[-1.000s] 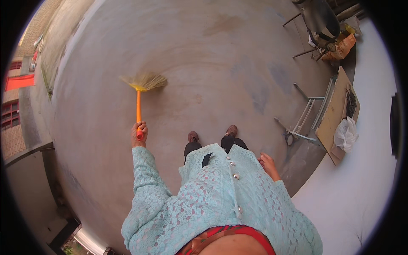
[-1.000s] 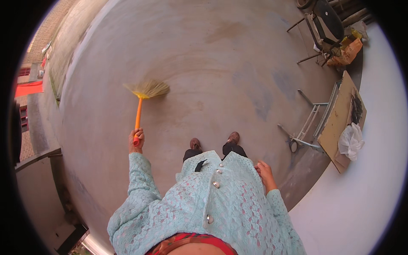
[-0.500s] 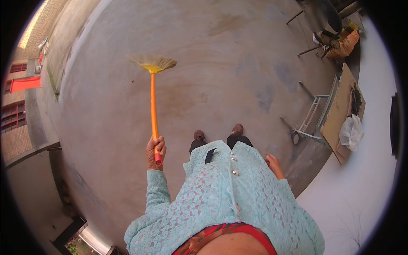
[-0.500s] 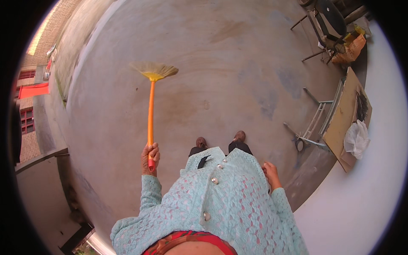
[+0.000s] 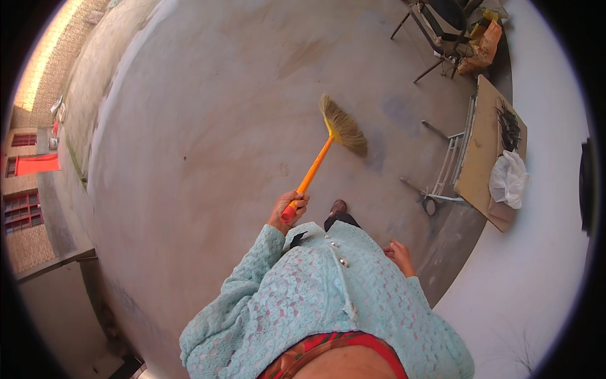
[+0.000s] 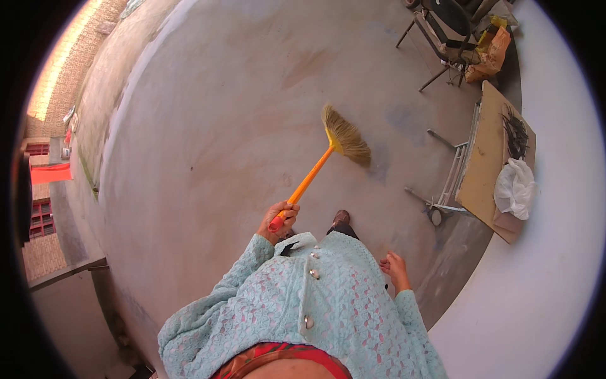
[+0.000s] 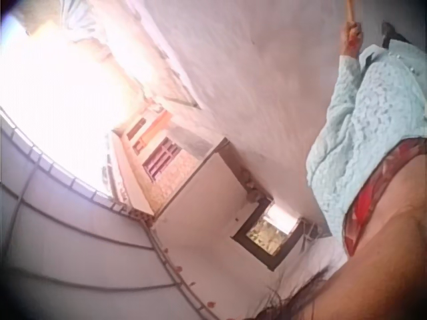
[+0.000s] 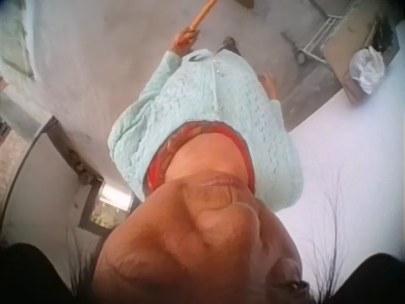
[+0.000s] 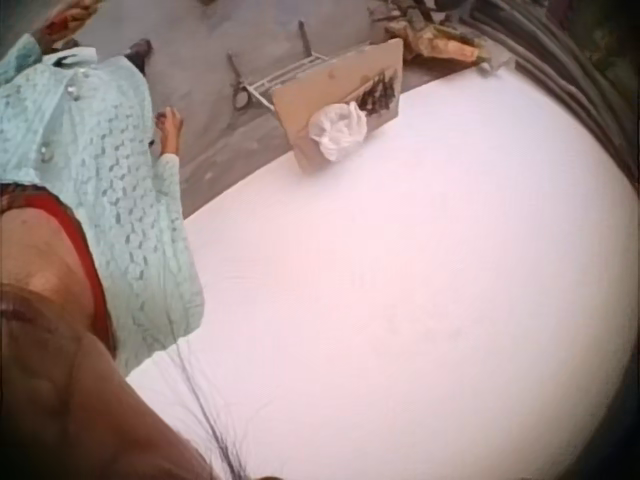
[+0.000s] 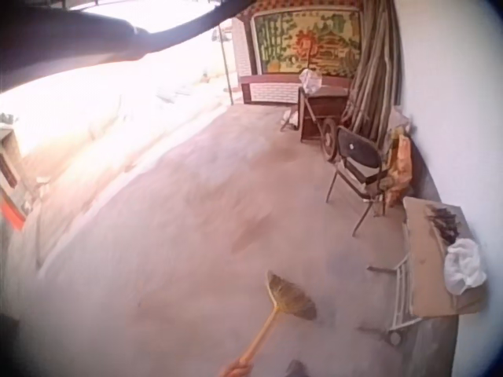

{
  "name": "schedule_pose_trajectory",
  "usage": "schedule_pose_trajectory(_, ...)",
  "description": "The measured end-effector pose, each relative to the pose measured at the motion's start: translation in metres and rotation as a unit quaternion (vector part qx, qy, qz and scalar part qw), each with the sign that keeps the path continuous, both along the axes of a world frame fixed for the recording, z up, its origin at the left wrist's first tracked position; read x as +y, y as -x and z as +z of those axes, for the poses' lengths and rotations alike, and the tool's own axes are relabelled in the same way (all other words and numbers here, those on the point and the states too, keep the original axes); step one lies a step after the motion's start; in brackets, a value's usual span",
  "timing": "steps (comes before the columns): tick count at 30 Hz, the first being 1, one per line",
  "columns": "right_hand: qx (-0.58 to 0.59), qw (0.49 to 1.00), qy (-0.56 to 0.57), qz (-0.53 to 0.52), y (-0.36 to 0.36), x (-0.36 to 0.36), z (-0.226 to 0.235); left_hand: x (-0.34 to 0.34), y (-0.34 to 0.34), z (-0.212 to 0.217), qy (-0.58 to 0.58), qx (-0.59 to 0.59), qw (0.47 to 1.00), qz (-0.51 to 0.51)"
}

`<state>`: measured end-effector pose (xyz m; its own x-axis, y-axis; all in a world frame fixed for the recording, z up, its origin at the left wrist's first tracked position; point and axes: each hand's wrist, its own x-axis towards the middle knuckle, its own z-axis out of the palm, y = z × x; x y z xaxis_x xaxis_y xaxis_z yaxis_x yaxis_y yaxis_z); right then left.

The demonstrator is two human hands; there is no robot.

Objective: The person sweeps a concrete floor with a long-handled broom, moving around a cluttered area and clearing debris. They briefly move a chair and a sack to access the floor underneath, then continue sweeping the remaining area.

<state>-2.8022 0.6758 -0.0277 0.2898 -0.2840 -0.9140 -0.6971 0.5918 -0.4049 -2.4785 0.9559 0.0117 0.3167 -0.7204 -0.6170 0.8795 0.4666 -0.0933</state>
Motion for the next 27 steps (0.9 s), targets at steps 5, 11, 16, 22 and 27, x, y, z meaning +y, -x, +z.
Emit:
schedule_pose_trajectory(5, 0.001, 1.000, -0.004, -0.015, 0.010, -0.028, -0.013, 0.017, -0.005, 0.002, -0.045, -0.025, 0.998, 0.047)
schedule_pose_trajectory(11, -0.033, 0.998, -0.009, 0.045, -0.041, -0.062, -0.036, 0.062, -0.019, 0.034, -0.236, -0.138, 0.952, 0.136)
schedule_pose_trajectory(16, -0.071, 0.988, 0.019, 0.135, -0.156, -0.079, -0.027, 0.084, -0.031, 0.088, -0.276, -0.198, 0.923, 0.179)
schedule_pose_trajectory(22, -0.092, 0.956, 0.088, 0.266, -0.311, -0.081, 0.002, 0.073, -0.067, 0.121, -0.246, -0.196, 0.930, 0.189)
schedule_pose_trajectory(27, -0.063, 0.951, 0.112, 0.283, -0.367, -0.100, 0.036, 0.053, -0.127, 0.109, -0.114, -0.159, 0.974, 0.116)
